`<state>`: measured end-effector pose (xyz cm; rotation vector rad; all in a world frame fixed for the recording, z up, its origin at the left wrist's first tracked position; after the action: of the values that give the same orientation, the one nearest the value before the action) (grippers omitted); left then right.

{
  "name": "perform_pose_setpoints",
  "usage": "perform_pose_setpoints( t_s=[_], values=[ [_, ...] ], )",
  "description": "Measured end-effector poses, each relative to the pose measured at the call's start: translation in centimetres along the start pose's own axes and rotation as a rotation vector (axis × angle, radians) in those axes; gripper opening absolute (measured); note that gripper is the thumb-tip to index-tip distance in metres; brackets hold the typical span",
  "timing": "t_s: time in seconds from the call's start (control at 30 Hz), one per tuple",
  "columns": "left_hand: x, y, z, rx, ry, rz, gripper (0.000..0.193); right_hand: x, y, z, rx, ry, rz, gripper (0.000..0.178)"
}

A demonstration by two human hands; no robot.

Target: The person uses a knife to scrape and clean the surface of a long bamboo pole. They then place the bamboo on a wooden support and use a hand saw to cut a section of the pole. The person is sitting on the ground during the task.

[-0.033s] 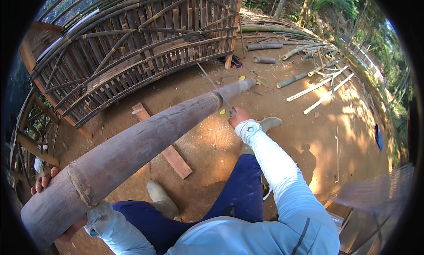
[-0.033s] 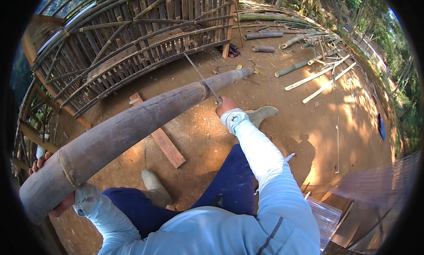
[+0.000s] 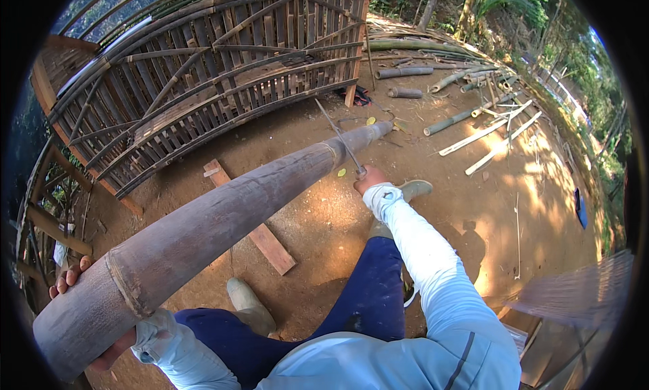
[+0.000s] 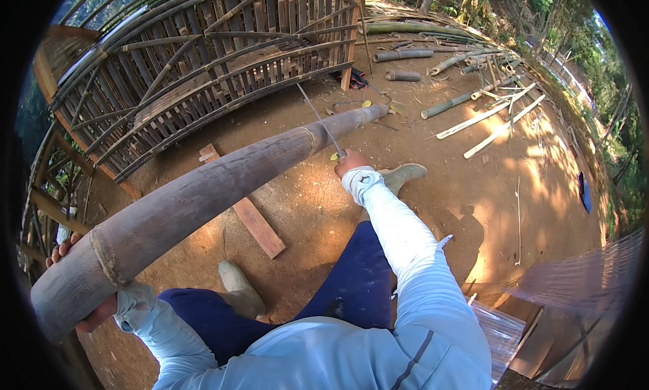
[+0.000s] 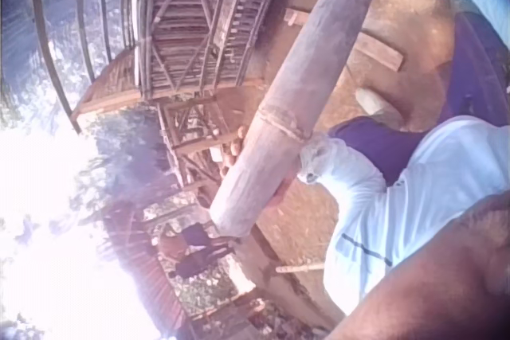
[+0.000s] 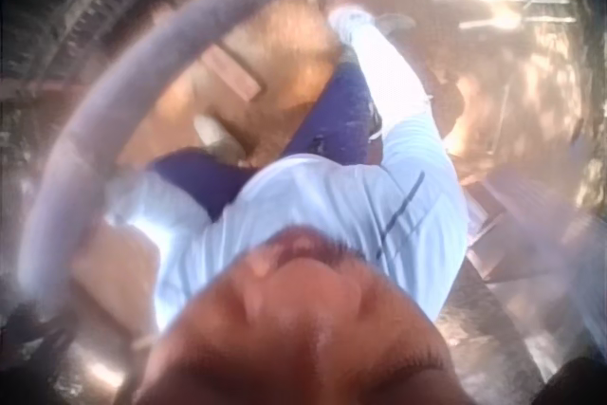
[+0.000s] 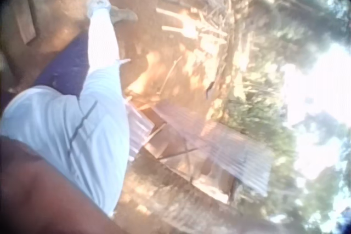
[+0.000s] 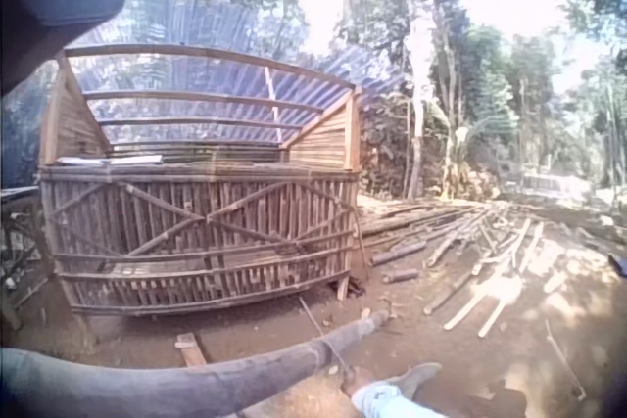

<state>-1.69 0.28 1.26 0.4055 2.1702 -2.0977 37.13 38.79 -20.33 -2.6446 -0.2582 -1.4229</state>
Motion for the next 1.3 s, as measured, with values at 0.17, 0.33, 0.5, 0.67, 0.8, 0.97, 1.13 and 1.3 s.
perform_pose_setpoints(
  t_s=[0.17,0.33,0.5,0.67,0.8,0.97,1.13,1.3],
  values=[
    [-0.9,0.4,1.1,-0.019,-0.497,0.426,0.103,-6.7,5.5,0.9,-0.184,-0.661,0.009,0.022],
    [1.0,1.3,1.8,0.055,-0.402,0.393,0.111,-12.0,10.4,0.7,-0.391,-0.971,0.074,0.023],
    [0.6,1.0,1.2,0.107,-0.413,0.316,0.108,-10.5,8.9,0.0,-0.194,-0.739,0.229,0.025],
    [-2.0,0.2,0.5,0.013,-0.561,0.372,0.103,-4.6,8.2,-5.7,0.010,-0.445,0.182,0.023],
    [-2.8,-0.1,0.1,-0.045,-0.668,0.432,0.102,-3.3,7.5,-6.6,0.073,-0.366,0.132,0.021],
    [-1.9,-0.2,0.2,-0.030,-0.647,0.437,0.101,-3.7,6.7,-5.9,-0.007,-0.379,0.086,0.019],
    [-0.8,-0.1,0.6,0.116,-0.543,0.402,0.101,-5.3,5.6,-5.4,-0.079,-0.497,0.204,0.023],
    [-1.2,0.3,0.5,0.049,-0.641,0.429,0.108,-5.7,6.4,-6.6,0.075,-0.461,0.155,0.023]
  ],
)
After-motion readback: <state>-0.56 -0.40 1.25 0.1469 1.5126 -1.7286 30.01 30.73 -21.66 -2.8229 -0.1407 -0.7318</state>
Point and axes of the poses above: each hand's wrist, its own y-axis away from the middle knuckle, its own x-axis out of the back of the hand, z = x × y, the point moved 3 cm from there along -y, towards the middle knuckle, and after that the axes turned 5 degrees about -z, right-handed, at the moved point
